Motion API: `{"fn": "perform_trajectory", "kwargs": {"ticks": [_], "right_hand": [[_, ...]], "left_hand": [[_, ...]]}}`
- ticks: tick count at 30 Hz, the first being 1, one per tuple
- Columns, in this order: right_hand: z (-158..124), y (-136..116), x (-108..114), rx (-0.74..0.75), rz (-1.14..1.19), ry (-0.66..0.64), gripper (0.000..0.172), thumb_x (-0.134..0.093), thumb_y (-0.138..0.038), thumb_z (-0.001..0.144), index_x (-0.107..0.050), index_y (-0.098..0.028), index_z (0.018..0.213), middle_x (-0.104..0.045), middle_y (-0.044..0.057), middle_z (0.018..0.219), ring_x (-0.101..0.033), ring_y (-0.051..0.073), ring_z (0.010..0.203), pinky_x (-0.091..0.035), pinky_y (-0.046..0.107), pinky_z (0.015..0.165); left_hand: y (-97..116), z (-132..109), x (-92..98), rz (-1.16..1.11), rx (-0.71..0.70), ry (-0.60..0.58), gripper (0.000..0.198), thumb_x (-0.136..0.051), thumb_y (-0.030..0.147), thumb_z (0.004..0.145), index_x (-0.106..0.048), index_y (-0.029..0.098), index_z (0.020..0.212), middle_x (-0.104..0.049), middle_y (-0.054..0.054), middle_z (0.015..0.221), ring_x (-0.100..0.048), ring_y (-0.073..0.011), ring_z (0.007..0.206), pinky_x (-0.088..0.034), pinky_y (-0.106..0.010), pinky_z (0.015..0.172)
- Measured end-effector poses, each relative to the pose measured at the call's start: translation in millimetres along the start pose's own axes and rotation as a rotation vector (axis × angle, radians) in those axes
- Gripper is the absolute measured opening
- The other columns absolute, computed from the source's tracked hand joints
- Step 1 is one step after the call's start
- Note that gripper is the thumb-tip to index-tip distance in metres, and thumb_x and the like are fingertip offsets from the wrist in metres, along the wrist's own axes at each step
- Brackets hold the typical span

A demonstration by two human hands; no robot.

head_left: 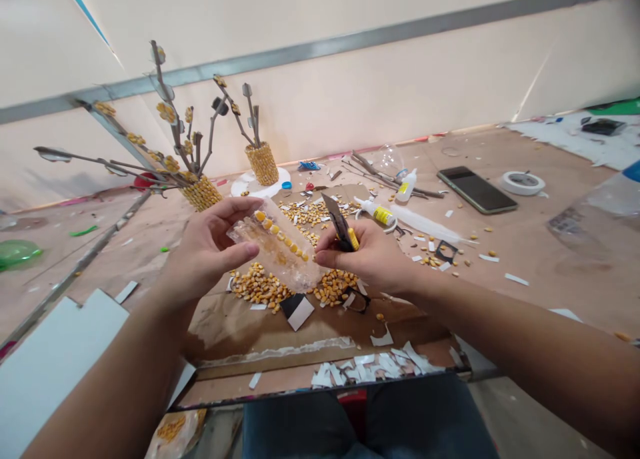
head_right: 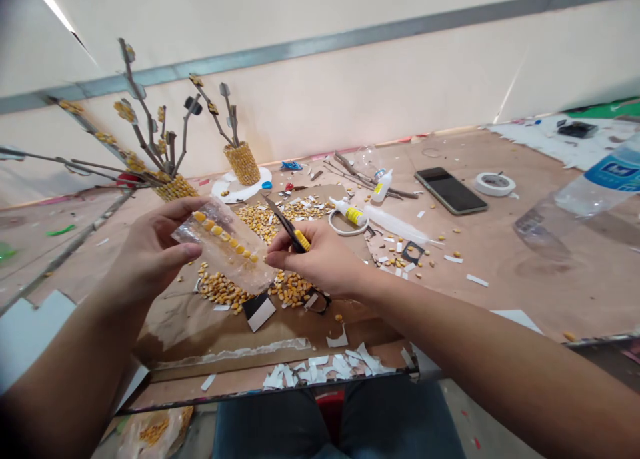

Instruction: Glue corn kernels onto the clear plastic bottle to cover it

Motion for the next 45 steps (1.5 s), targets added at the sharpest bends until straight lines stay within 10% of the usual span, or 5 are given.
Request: {"fn": "perform_trajectory", "kwargs": {"ticks": [24, 35, 40, 45], "right_hand": [[-4.4, -2.6, 0.2, -0.054, 0.019, -0.032, 0.04, -0.089, -0.043, 0.075, -0.061, -0.022, 0.094, -0.049, -0.007, 0.071, -0.041, 0.012, 0.064, -0.034, 0.029, 0.061], [-0.8, -5.5, 12.5, -0.038, 0.028, 0.157, 0.035, -0.082, -0.046, 0.078, -0.062, -0.022, 0.095, -0.054, -0.005, 0.072, -0.048, 0.014, 0.067, -0.039, 0.029, 0.063], [13.5, -3.0, 42.3, -0.042, -0.292, 0.314, 0.019, -0.072, -0.038, 0.084, -0.063, -0.021, 0.083, -0.056, -0.003, 0.068, -0.049, 0.015, 0.064, -0.039, 0.031, 0.063], [22.9, 4.2, 52.6, -0.157, -0.922, 0.111, 0.014, -0.064, -0.025, 0.091, -0.069, -0.019, 0.079, -0.07, 0.005, 0.077, -0.06, 0.019, 0.072, -0.038, 0.031, 0.065]], "left_hand": [[4.8, 0.0, -9.4, 0.011, 0.014, 0.003, 0.062, -0.097, 0.039, 0.066, -0.075, 0.021, 0.121, -0.078, -0.013, 0.127, -0.077, -0.0324, 0.111, -0.063, -0.027, 0.065], [2.0, 4.1, 8.2, 0.083, -0.071, 0.065, 0.059, -0.092, 0.048, 0.074, -0.073, 0.028, 0.127, -0.075, -0.008, 0.133, -0.069, -0.0316, 0.128, -0.063, -0.038, 0.096], [13.2, 8.6, 30.0, 0.372, -0.118, 0.154, 0.064, -0.089, 0.04, 0.079, -0.066, 0.02, 0.136, -0.072, -0.008, 0.126, -0.068, -0.0278, 0.117, -0.059, -0.039, 0.095], [16.1, 11.3, 41.6, 0.782, -0.094, 0.158, 0.065, -0.082, 0.036, 0.082, -0.061, 0.016, 0.14, -0.074, -0.012, 0.124, -0.068, -0.0334, 0.116, -0.051, -0.052, 0.105]]}}
Point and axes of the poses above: each hand's wrist, its own z-axis towards the middle knuckle, its own x-axis out of the back of the hand, y = z × x, the point moved 5 cm from there along z, towards the middle knuckle
